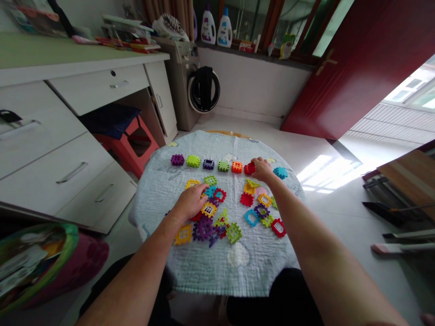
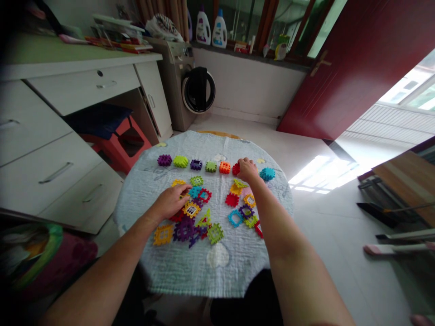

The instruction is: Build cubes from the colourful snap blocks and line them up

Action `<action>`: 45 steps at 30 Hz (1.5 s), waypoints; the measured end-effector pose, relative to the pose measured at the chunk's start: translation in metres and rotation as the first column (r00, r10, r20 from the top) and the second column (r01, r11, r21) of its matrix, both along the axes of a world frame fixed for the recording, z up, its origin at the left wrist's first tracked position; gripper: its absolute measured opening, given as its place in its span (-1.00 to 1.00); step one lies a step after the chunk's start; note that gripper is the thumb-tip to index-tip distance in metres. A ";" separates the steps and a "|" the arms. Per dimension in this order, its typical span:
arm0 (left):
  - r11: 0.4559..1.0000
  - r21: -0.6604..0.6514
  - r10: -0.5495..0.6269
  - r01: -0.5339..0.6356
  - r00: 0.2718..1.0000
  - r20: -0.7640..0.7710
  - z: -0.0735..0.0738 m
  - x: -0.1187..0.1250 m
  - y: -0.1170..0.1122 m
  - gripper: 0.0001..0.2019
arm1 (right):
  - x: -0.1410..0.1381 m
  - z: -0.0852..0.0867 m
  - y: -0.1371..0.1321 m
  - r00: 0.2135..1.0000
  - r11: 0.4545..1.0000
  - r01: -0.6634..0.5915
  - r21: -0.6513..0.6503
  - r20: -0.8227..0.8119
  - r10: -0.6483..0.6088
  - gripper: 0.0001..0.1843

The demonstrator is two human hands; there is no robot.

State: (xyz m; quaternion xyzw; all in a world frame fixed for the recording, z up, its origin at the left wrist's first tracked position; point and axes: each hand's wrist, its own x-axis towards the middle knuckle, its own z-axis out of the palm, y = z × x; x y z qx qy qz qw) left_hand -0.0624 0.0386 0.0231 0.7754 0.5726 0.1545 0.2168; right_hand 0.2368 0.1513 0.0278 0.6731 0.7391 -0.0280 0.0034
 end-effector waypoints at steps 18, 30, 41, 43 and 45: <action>1.000 -0.014 -0.010 0.010 1.000 0.025 -0.002 -0.003 0.001 -0.66 | 0.009 -0.030 0.047 0.993 0.989 -0.025 -0.146 0.111 0.041 -0.47; 0.999 -0.034 -0.009 0.009 1.000 -0.007 0.002 -0.001 -0.001 -0.65 | 0.006 -0.028 0.049 0.987 0.984 -0.039 -0.173 0.149 0.065 -0.53; 0.999 -0.014 -0.040 0.040 0.999 -0.010 -0.005 -0.002 0.002 -0.62 | 0.027 0.013 -0.013 0.989 0.992 0.087 0.087 -0.130 -0.075 -0.26; 0.999 -0.010 -0.045 0.045 0.999 -0.017 -0.005 -0.001 0.001 -0.62 | 0.036 0.021 -0.038 0.976 0.987 0.113 0.115 -0.199 -0.089 -0.35; 0.999 -0.019 -0.047 0.046 0.998 -0.034 -0.004 0.000 -0.001 -0.63 | 0.044 0.028 -0.064 0.961 0.982 0.121 0.145 -0.265 -0.079 -0.44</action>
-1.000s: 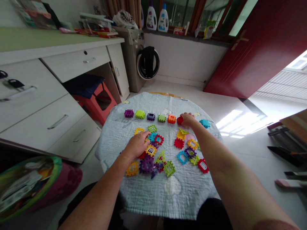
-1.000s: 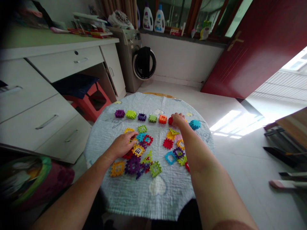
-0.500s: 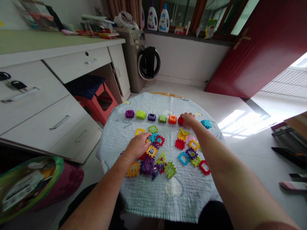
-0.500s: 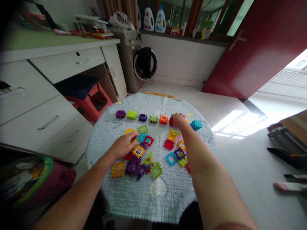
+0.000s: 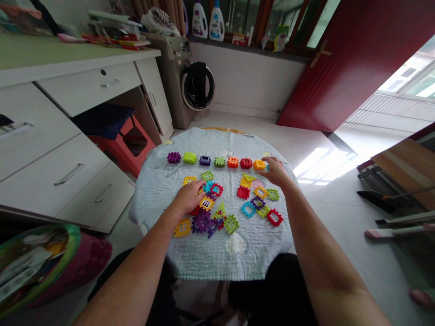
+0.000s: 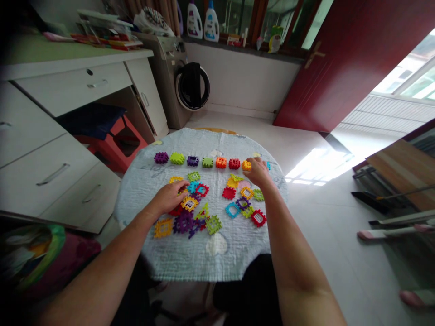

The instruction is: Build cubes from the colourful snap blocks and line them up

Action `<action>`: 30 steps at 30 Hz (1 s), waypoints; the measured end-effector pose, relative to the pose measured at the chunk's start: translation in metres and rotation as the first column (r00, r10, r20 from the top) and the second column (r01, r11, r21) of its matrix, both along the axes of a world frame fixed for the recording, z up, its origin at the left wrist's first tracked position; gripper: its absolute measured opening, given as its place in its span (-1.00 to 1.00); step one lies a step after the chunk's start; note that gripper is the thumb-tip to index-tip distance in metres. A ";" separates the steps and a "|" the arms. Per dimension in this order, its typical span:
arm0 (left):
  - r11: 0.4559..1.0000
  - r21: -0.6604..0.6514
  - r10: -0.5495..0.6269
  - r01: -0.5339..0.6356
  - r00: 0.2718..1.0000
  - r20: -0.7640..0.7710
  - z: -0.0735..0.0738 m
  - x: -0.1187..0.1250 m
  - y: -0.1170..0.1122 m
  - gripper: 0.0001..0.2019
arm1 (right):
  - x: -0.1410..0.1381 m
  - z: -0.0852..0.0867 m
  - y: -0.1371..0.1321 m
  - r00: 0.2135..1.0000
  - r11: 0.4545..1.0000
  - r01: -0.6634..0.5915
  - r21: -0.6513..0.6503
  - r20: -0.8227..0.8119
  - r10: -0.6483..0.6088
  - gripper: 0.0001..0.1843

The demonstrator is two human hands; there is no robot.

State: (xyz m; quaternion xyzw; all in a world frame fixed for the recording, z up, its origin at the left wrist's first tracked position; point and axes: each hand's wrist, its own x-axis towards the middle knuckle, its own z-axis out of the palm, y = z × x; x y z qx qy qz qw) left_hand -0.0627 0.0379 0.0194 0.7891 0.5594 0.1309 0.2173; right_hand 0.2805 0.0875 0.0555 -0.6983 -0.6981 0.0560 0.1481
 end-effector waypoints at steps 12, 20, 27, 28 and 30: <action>1.000 -0.024 -0.021 0.019 0.996 -0.092 0.000 0.001 -0.005 -0.60 | 0.024 -0.034 -0.110 0.924 0.944 0.222 -0.244 -0.258 -0.284 -0.69; 0.999 -0.011 -0.037 0.036 0.994 -0.099 -0.003 -0.001 -0.004 -0.59 | 0.030 -0.050 -0.101 0.962 0.897 0.208 -0.389 -0.081 -0.259 -0.80; 0.999 -0.002 -0.038 0.038 0.995 -0.093 -0.002 0.002 -0.004 -0.58 | -0.001 -0.063 -0.089 0.997 0.953 0.082 -0.291 0.023 -0.079 -0.76; 0.999 -0.005 -0.039 0.039 0.995 -0.090 -0.002 0.002 -0.005 -0.59 | -0.005 -0.065 -0.087 0.998 0.950 0.064 -0.306 0.023 -0.060 -0.73; 0.999 -0.005 -0.038 0.037 0.996 -0.086 -0.002 0.001 -0.005 -0.59 | -0.011 -0.066 -0.083 1.000 0.936 0.009 -0.352 -0.019 -0.017 -0.68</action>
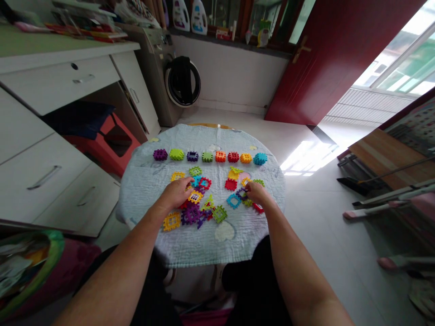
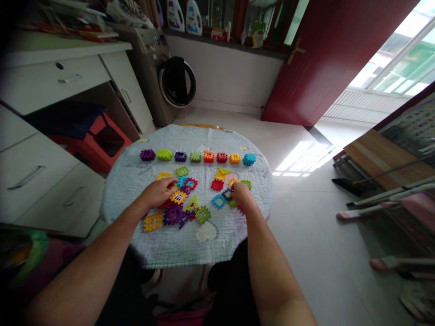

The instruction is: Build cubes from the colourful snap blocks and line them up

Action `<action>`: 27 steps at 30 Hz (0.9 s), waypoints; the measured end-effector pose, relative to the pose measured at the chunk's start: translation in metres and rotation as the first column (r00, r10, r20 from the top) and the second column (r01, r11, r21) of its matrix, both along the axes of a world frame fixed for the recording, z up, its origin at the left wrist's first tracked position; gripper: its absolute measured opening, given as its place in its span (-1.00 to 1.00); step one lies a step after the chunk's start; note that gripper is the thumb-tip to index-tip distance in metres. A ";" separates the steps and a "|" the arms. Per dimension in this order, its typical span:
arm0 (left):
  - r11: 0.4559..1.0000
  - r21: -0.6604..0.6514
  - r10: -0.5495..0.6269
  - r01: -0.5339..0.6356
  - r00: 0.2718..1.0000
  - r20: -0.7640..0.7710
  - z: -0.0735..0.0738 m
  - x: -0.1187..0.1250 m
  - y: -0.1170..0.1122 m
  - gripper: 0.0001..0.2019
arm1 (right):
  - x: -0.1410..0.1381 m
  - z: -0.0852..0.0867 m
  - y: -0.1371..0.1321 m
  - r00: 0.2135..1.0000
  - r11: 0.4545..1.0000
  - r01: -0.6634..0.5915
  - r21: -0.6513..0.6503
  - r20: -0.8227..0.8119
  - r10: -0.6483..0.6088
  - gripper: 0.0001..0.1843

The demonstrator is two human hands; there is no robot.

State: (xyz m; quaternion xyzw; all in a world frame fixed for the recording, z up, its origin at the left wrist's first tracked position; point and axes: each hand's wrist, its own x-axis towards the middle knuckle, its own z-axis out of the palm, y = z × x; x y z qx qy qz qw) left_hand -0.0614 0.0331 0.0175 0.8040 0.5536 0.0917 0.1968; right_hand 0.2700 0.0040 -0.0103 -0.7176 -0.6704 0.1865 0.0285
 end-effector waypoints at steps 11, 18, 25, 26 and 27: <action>1.000 0.001 -0.026 0.026 1.000 -0.004 0.000 0.000 0.000 -0.58 | 0.011 0.003 0.022 0.993 0.984 0.074 0.161 -0.103 -0.058 -0.67; 1.000 -0.021 -0.015 0.015 1.000 0.010 0.004 0.005 -0.002 -0.61 | -0.020 -0.022 0.040 0.997 0.972 -0.019 0.235 -0.067 0.036 -0.47; 1.000 -0.017 -0.014 0.014 1.000 0.017 0.003 0.002 0.001 -0.61 | -0.027 -0.022 0.045 0.995 0.979 -0.093 0.183 -0.009 0.097 -0.54; 1.000 -0.017 -0.014 0.014 1.000 0.017 0.003 0.002 0.001 -0.62 | -0.027 -0.021 0.044 0.996 0.980 -0.088 0.180 -0.005 0.090 -0.54; 1.000 -0.016 -0.016 0.016 1.000 0.015 0.003 0.002 0.001 -0.62 | -0.028 -0.020 0.043 0.997 0.980 -0.079 0.181 0.001 0.080 -0.55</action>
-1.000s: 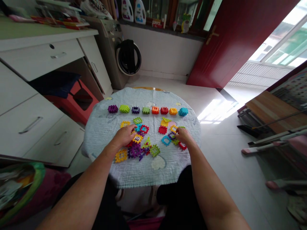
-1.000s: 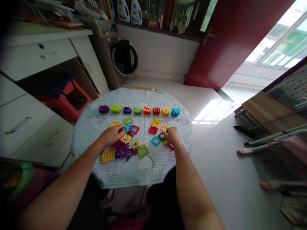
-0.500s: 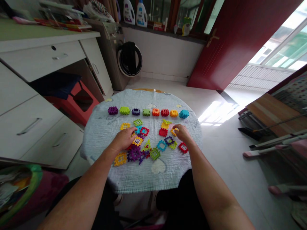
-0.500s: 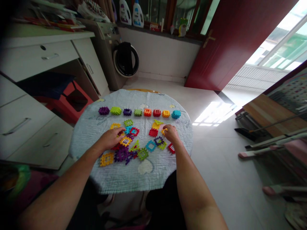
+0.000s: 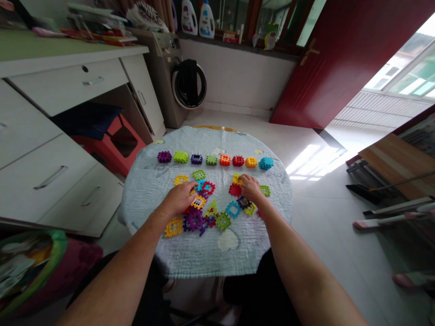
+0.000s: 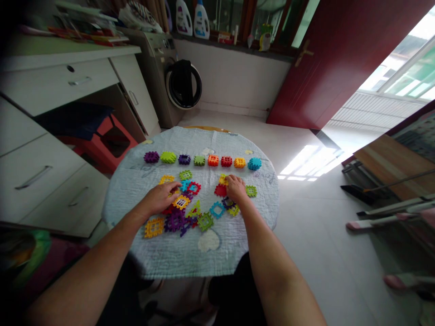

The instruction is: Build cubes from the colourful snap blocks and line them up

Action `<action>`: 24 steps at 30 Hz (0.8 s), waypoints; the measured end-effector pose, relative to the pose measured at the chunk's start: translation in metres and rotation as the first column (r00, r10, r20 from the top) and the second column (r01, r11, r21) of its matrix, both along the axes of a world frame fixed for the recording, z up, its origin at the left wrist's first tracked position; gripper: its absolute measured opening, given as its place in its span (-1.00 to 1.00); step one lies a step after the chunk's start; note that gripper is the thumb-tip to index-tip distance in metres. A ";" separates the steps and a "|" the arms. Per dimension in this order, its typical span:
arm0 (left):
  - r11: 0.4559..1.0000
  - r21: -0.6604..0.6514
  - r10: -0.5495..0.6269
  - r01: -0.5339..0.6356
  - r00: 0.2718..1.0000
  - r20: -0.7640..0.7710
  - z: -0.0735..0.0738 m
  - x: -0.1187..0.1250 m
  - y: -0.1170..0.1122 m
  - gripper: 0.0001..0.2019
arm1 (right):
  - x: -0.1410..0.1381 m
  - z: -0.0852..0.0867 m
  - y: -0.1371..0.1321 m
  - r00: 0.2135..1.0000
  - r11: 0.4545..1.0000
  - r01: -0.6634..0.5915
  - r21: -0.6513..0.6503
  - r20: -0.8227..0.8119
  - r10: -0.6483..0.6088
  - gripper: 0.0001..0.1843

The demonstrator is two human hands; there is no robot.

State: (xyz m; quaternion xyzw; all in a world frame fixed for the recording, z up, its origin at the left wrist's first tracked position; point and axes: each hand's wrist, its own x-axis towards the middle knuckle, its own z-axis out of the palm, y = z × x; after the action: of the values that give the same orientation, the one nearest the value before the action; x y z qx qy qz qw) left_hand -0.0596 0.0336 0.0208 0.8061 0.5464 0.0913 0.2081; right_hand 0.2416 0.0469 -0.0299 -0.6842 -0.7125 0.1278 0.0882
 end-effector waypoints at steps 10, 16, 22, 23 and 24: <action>1.000 -0.008 0.009 -0.009 1.000 0.003 0.003 0.001 -0.002 -0.61 | -0.011 0.009 -0.002 0.997 0.999 0.022 0.050 0.078 -0.026 -0.72; 1.000 0.000 0.008 -0.008 1.000 0.005 0.001 0.001 -0.001 -0.61 | -0.021 0.028 -0.003 0.993 0.965 0.091 0.245 -0.098 -0.069 -0.69; 1.000 0.007 -0.001 0.001 1.000 0.007 0.003 0.002 -0.002 -0.61 | -0.039 0.025 -0.006 0.911 0.998 -0.052 -0.032 -0.410 0.035 -0.59; 1.000 0.006 -0.002 0.002 1.000 0.002 0.003 0.001 -0.002 -0.61 | -0.036 0.025 -0.006 0.918 0.998 -0.047 -0.033 -0.394 0.030 -0.58; 1.000 0.004 -0.003 0.003 1.000 -0.005 0.004 0.001 -0.002 -0.61 | -0.032 0.024 -0.005 0.936 1.000 -0.019 -0.016 -0.353 0.012 -0.58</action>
State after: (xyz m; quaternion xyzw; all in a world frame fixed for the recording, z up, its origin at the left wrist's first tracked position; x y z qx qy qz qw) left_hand -0.0583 0.0312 0.0246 0.8075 0.5455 0.0902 0.2054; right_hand 0.2098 0.0423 -0.0054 -0.6455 -0.6892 0.2558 0.2071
